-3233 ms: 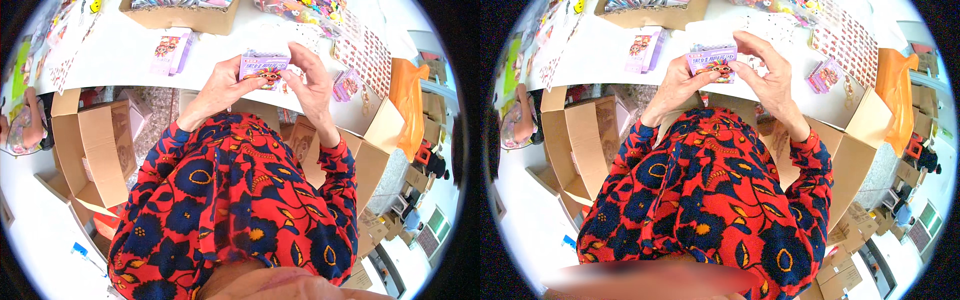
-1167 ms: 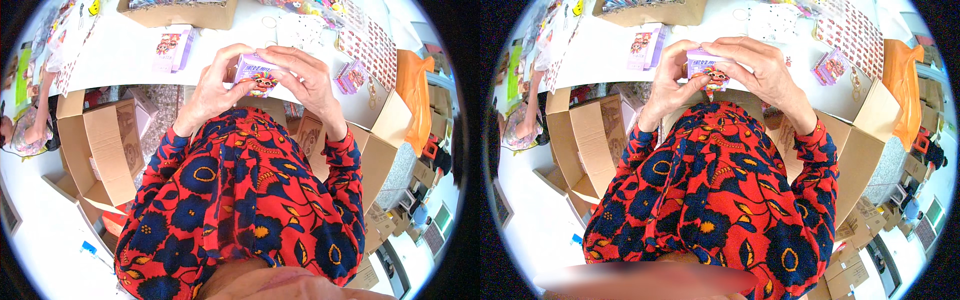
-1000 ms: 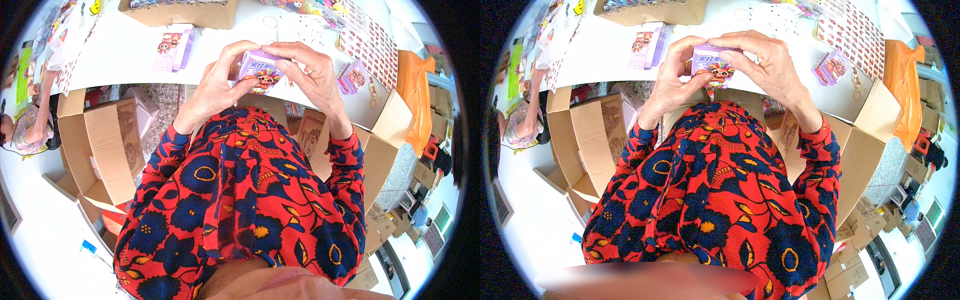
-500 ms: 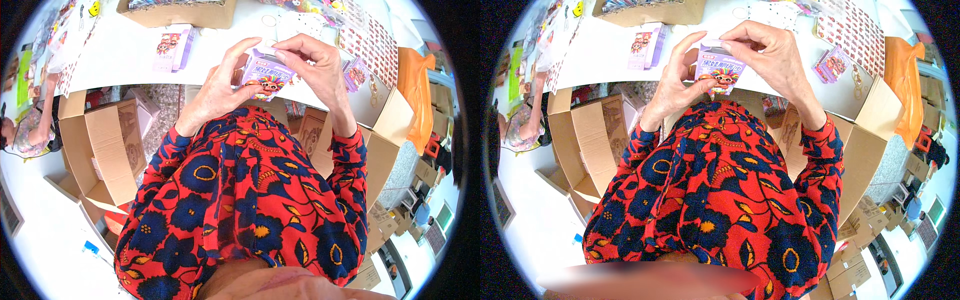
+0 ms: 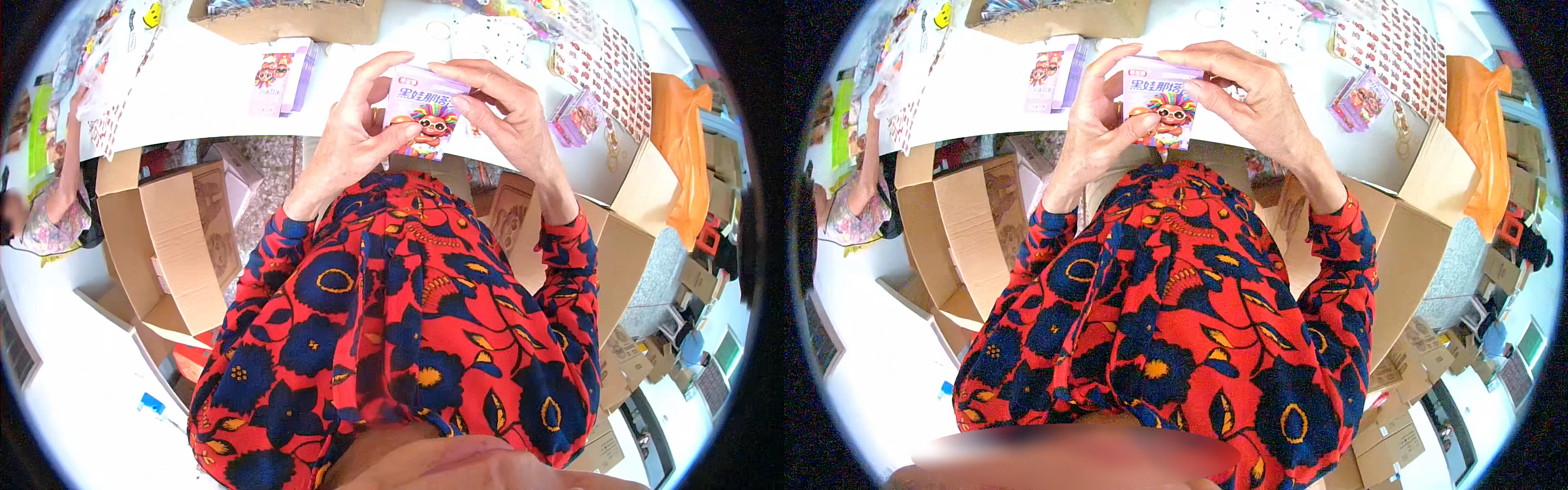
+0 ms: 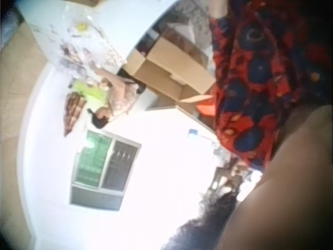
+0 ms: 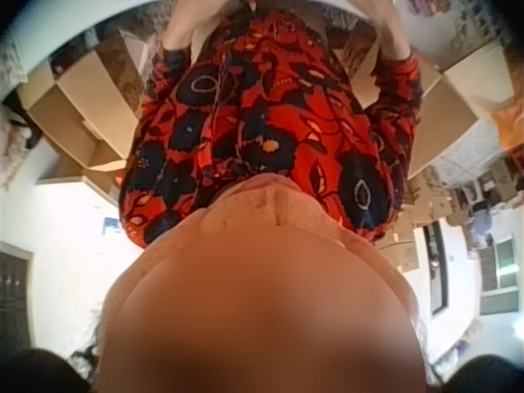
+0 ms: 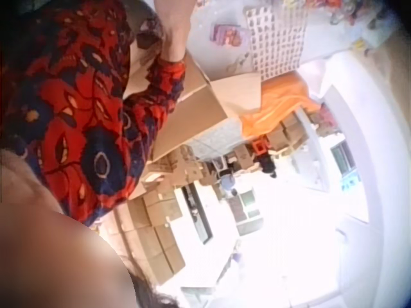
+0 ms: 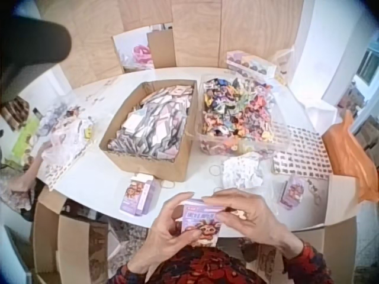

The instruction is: Assembling and packing small toy boxes into a larger shipping carton.

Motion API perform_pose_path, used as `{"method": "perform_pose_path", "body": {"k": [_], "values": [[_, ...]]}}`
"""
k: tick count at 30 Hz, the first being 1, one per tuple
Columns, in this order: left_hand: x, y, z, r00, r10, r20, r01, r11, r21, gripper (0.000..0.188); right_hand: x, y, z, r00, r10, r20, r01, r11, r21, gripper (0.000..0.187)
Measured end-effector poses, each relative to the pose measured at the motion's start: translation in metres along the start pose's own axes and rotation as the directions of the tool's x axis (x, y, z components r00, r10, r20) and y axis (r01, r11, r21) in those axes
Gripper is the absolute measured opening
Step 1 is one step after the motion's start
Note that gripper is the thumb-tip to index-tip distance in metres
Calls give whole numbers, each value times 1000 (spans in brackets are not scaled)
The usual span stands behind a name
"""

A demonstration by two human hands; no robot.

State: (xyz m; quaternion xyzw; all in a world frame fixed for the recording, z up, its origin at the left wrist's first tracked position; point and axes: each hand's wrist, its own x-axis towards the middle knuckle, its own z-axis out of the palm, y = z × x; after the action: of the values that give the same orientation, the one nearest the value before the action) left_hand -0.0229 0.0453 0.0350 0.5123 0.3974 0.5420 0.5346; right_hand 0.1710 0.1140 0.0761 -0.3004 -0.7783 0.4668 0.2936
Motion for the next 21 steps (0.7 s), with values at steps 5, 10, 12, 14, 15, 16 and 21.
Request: {"method": "perform_pose_path", "body": {"k": [5, 10, 12, 14, 15, 16, 21], "values": [[0, 1, -1, 998, 61, 8, -61, 997, 39, 56, -5, 5, 2, 999, 14, -39, -8, 988, 151, 25], [-4, -1, 0, 996, 72, 49, -77, 991, 106, 51, -5, 24, -1, 997, -64, 34, 57, 985, 163, 27], [-2, -1, 1, 999, 43, 19, -43, 999, 11, 52, -5, 24, 3, 996, -60, 58, 48, 981, 188, 28], [0, 2, 0, 1000, 9, -13, -10, 996, -84, 53, -3, 20, 11, 991, -107, -79, 114, 990, 87, 34], [3, 4, -4, 993, -99, -63, 88, 983, -158, 54, -4, 19, 12, 991, -106, -77, 112, 990, 90, 34], [6, 4, -10, 972, -209, -105, 180, 955, -236, 55, -4, 19, 13, 976, -206, -73, 196, 974, -116, 40], [6, -6, -16, 910, -408, -64, 350, 845, -405, 52, -4, 29, 17, 924, -380, 51, 360, 814, -457, 49]]}}
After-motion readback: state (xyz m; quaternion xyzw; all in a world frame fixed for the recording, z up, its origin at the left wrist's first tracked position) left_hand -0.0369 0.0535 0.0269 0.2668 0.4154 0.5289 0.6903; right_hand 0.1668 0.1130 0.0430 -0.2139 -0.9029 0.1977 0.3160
